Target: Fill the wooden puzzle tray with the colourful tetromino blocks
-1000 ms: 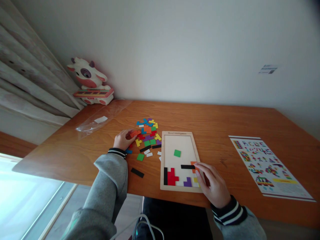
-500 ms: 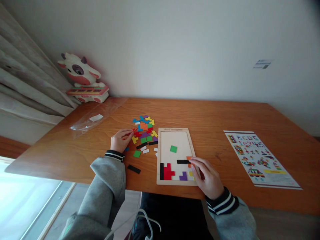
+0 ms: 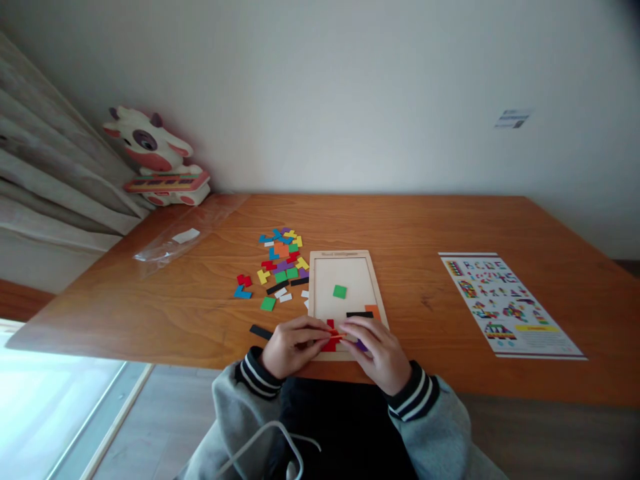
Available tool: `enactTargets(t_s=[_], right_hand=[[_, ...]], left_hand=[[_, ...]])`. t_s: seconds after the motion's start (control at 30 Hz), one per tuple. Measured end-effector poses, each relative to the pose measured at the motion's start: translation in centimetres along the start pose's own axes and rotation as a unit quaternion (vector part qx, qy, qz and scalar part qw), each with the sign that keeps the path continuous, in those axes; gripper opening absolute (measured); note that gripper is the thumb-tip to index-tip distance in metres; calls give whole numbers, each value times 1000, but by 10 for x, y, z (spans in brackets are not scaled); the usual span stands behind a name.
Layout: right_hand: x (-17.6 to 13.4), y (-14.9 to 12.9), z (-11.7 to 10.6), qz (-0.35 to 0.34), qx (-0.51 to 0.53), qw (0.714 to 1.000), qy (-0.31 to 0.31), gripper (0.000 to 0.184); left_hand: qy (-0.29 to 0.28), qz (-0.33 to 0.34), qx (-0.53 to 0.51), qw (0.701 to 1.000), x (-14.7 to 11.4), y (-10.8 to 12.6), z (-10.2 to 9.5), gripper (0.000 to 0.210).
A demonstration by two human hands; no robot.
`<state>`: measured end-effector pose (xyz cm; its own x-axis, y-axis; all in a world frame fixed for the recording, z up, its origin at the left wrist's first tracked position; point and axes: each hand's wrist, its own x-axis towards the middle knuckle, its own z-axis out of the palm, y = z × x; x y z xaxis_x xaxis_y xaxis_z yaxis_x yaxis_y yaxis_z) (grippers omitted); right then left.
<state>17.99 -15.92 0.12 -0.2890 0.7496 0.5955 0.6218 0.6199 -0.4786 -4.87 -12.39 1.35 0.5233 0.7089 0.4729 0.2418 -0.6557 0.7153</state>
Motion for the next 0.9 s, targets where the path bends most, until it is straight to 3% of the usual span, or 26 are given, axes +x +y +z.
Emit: enactTargets(t_s=[0.23, 0.4, 0.57, 0.77, 0.9], right_hand=[[4, -3, 5, 11, 40, 999, -8, 19], [13, 2, 2, 83, 88, 993, 6, 14], [34, 11, 10, 136, 38, 990, -20, 10], [46, 18, 22, 148, -5, 987, -64, 9], [50, 12, 17, 163, -2, 984, -74, 9]], left_hand=[[12, -7, -23, 1000, -2, -2, 2, 24], [129, -78, 18, 988, -2, -7, 1, 18], [224, -164, 58, 959, -7, -19, 2, 17], [210, -167, 64, 961, -9, -22, 4, 18], [196, -164, 90, 963, -6, -18, 4, 17]])
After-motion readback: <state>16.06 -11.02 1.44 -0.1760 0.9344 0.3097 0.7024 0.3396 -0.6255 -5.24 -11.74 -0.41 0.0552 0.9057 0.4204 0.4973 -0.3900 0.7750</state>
